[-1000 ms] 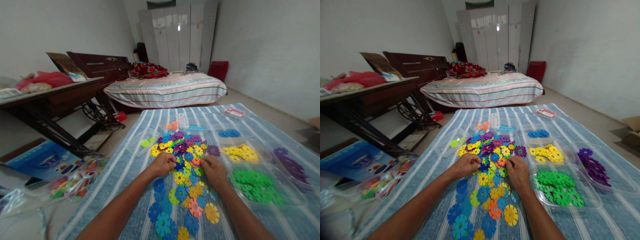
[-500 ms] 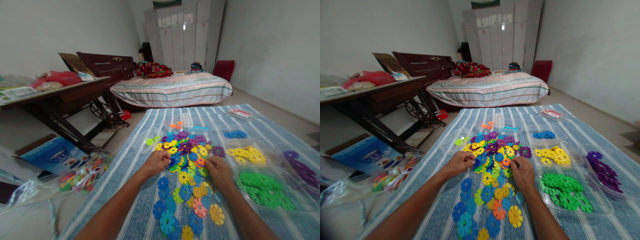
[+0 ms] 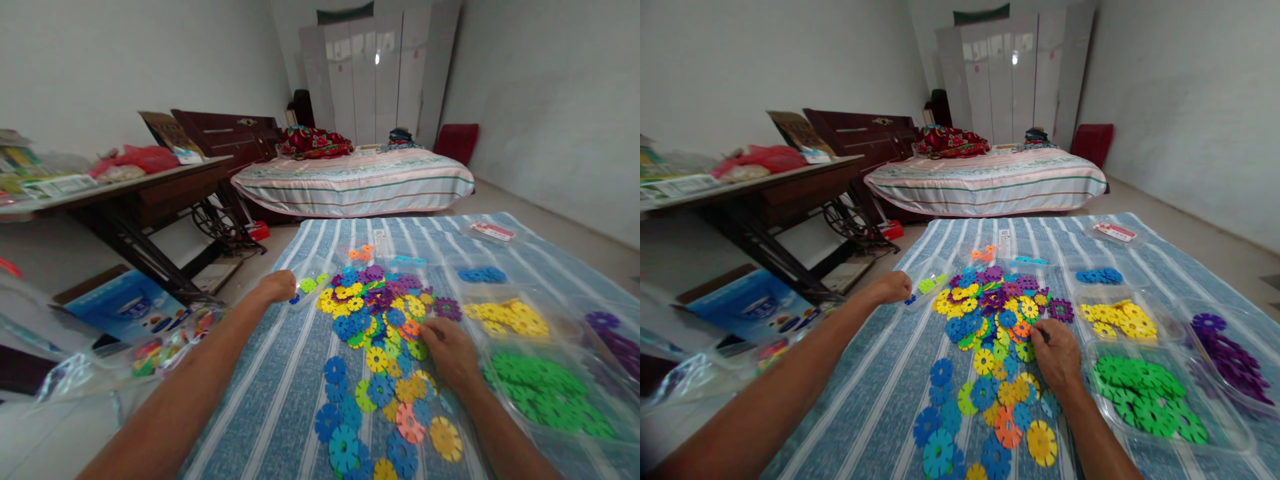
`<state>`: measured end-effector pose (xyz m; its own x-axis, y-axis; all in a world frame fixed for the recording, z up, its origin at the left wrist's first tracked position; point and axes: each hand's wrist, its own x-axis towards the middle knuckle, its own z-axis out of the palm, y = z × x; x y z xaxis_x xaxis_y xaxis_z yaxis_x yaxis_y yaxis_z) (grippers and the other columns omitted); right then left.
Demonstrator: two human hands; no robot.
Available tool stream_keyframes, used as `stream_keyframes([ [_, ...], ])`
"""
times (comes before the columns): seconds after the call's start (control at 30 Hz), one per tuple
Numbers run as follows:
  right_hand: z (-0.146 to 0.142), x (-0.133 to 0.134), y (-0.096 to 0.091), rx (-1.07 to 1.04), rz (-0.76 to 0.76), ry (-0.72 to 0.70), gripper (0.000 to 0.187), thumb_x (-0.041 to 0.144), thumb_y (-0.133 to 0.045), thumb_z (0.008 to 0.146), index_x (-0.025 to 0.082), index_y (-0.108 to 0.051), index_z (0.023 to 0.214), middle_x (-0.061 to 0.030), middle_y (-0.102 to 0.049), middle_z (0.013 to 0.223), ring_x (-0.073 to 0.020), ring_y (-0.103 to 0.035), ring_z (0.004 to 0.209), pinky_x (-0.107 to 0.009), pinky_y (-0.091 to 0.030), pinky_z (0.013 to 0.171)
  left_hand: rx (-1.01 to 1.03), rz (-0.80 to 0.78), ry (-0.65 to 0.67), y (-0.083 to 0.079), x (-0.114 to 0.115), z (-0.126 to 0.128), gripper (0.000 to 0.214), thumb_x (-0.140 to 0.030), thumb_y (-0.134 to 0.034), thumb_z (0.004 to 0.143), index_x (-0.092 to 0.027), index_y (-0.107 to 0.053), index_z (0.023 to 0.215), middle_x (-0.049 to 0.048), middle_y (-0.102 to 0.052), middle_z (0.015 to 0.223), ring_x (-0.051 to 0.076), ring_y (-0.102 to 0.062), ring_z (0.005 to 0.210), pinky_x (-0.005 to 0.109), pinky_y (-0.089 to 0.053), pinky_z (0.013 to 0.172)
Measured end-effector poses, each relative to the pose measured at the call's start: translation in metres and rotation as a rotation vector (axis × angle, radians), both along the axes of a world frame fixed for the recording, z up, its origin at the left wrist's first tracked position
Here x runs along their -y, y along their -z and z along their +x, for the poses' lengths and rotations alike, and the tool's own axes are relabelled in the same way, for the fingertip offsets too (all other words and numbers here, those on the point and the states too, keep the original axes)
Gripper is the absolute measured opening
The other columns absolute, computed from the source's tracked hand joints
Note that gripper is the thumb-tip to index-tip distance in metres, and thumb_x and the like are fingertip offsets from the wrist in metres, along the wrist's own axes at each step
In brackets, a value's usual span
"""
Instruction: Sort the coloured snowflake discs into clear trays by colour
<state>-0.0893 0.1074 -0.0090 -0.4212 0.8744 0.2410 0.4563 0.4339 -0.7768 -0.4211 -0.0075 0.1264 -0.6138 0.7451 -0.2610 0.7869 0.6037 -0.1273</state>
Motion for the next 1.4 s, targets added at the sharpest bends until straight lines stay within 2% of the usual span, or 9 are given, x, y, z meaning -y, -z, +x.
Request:
stream_keyframes([
  [0.13,0.001,-0.001,0.001,0.009,-0.007,0.001,0.029,0.043,-0.045,0.076,0.021,-0.064,0.072,-0.0034,-0.062,0.077,-0.0197,-0.054,0.077,-0.031,-0.039,0.07,-0.059,-0.045,-0.031,0.01,-0.013,0.0,0.021,-0.024,-0.065,0.054,-0.016,-0.069,0.073,0.0113,-0.07,0.088,0.026,-0.063,0.088,0.03,-0.049,0.069],
  [0.4,0.001,0.001,0.001,-0.019,0.012,-0.004,0.029,0.043,-0.045,0.076,0.021,-0.064,0.072,-0.0032,-0.063,0.076,-0.0195,-0.055,0.076,-0.031,-0.04,0.07,-0.076,0.05,-0.048,0.038,-0.034,-0.011,0.032,-0.022,-0.06,0.06,-0.015,-0.069,0.09,0.0154,-0.067,0.101,0.026,-0.062,0.094,0.028,-0.049,0.074],
  [0.53,0.001,0.001,0.0,-0.019,0.029,0.0,0.028,0.041,-0.045,0.077,0.021,-0.064,0.071,-0.0031,-0.063,0.075,-0.0192,-0.055,0.075,-0.031,-0.04,0.07,-0.086,0.156,0.003,0.041,-0.036,-0.012,0.031,-0.02,-0.053,0.067,-0.016,-0.068,0.093,0.0136,-0.066,0.104,0.025,-0.06,0.098,0.027,-0.046,0.077],
  [0.63,0.001,0.0,0.001,-0.012,0.046,0.005,0.028,0.04,-0.045,0.077,0.021,-0.064,0.071,-0.0031,-0.063,0.075,-0.0192,-0.055,0.075,-0.031,-0.04,0.069,-0.094,0.219,0.013,0.037,-0.033,-0.008,0.032,-0.022,-0.049,0.072,-0.015,-0.066,0.099,0.0131,-0.066,0.103,0.024,-0.059,0.097,0.027,-0.044,0.075],
  [0.7,0.001,-0.001,0.001,0.001,0.049,-0.001,0.028,0.04,-0.045,0.077,0.021,-0.064,0.071,-0.0032,-0.063,0.075,-0.0192,-0.055,0.076,-0.03,-0.039,0.069,-0.081,0.241,0.041,0.032,-0.029,-0.001,0.031,-0.028,-0.048,0.075,-0.016,-0.066,0.098,0.0102,-0.067,0.099,0.022,-0.06,0.094,0.026,-0.042,0.073],
  [0.87,0.001,-0.001,-0.001,0.028,0.041,0.008,0.028,0.04,-0.045,0.076,0.021,-0.065,0.07,-0.0031,-0.062,0.074,-0.0187,-0.054,0.075,-0.03,-0.039,0.067,0.067,0.2,0.221,0.025,-0.008,0.026,0.038,-0.05,-0.046,0.078,-0.018,-0.067,0.079,0.003,-0.066,0.075,0.016,-0.059,0.073,0.023,-0.037,0.06],
  [1.1,0.003,-0.002,0.0,0.01,0.053,0.028,0.028,0.04,-0.046,0.074,0.02,-0.065,0.069,-0.0034,-0.063,0.073,-0.0182,-0.055,0.073,-0.029,-0.039,0.066,-0.058,0.069,0.161,0.026,0.023,0.046,0.02,-0.03,-0.047,0.078,-0.02,-0.063,0.082,0.0067,-0.066,0.083,0.021,-0.06,0.082,0.026,-0.038,0.064],
  [1.3,0.005,-0.002,0.002,0.025,0.073,0.024,0.028,0.039,-0.046,0.074,0.02,-0.066,0.073,-0.0038,-0.064,0.076,-0.0184,-0.055,0.074,-0.03,-0.039,0.067,-0.021,0.046,0.229,0.028,0.05,0.06,0.021,-0.03,-0.043,0.081,-0.019,-0.06,0.079,0.0064,-0.065,0.081,0.021,-0.06,0.079,0.028,-0.039,0.064],
  [1.4,0.006,-0.003,0.003,0.04,0.073,0.03,0.028,0.04,-0.046,0.074,0.02,-0.067,0.074,-0.0034,-0.063,0.076,-0.0184,-0.055,0.074,-0.03,-0.039,0.067,-0.006,0.061,0.259,0.034,0.06,0.064,0.021,-0.029,-0.042,0.082,-0.019,-0.06,0.081,0.0066,-0.065,0.086,0.021,-0.06,0.081,0.029,-0.041,0.068],
])
